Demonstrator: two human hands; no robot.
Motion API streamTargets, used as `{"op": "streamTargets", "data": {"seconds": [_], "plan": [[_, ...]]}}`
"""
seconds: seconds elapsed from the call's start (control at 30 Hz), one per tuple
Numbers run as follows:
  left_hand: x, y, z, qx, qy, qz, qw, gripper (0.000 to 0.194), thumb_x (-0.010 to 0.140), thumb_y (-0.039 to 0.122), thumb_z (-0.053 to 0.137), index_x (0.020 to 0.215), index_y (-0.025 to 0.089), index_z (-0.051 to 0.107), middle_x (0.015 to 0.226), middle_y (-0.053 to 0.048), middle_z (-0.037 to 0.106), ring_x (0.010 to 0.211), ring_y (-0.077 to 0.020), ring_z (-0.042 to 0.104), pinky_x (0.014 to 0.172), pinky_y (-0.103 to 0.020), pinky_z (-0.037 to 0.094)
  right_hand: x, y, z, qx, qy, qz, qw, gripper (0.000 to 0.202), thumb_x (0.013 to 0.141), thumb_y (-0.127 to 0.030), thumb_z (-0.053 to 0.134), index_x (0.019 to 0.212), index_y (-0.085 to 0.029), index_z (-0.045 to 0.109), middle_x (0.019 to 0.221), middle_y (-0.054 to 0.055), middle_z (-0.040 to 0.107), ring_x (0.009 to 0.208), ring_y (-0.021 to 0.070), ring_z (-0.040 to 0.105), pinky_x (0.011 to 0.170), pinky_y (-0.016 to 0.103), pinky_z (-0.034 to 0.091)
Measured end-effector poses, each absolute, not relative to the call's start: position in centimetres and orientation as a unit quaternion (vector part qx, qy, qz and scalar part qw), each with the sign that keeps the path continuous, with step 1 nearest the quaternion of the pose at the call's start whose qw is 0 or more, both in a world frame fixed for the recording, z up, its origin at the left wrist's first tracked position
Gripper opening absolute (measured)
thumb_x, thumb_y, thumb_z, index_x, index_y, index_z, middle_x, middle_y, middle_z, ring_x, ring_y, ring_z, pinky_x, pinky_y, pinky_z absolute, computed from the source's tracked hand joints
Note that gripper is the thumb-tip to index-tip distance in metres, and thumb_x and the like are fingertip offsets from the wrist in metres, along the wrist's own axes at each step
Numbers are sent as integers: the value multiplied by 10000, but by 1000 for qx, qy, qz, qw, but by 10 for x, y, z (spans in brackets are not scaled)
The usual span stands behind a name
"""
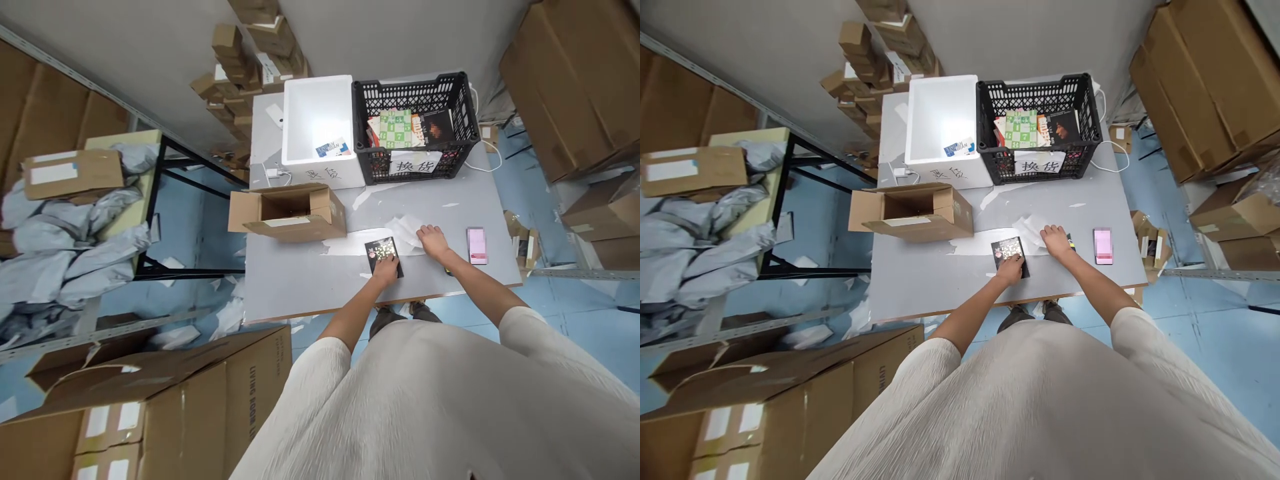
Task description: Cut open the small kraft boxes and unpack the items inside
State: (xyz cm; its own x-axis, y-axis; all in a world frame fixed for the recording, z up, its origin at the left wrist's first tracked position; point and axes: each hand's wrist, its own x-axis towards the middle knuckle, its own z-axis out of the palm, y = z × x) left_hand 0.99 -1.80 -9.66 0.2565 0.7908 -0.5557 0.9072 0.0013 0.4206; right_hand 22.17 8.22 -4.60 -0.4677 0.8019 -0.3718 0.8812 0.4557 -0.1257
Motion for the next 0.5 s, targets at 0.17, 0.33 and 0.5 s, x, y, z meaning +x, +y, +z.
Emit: {"op": "streamTargets", "data": {"seconds": [0.17, 0.33, 0.5], "plan": [[11, 7, -50, 675, 681, 124, 258, 410, 1133, 298, 349, 1428, 218, 622, 1490, -177, 602, 1413, -350, 529, 1223, -503, 390, 241, 84, -21, 471, 863, -129, 128, 412, 1002, -80, 458, 1317, -145, 716, 1329, 252, 650, 1224, 388, 511, 1056, 494, 311], [9, 42, -11, 737, 608, 177, 236, 425, 1147, 370, 417, 1520, 278, 599, 1615, -100, 567, 1472, -307, 492, 1238, -448, 363, 238, 74, -4, 410, 896, -136, 106, 349, 1027, -137, 488, 1258, -192, 744, 1267, 213, 668, 1232, 378, 488, 1084, 487, 304], [2, 52, -6, 762, 577, 96, 277, 570, 995, 324, 733, 1550, 277, 612, 1594, -102, 622, 1477, -367, 502, 1210, -489, 379, 227, 63, 11, 406, 901, -144, 52, 388, 1086, -150, 403, 1312, -200, 715, 1280, 184, 671, 1177, 336, 523, 1060, 431, 349]]}}
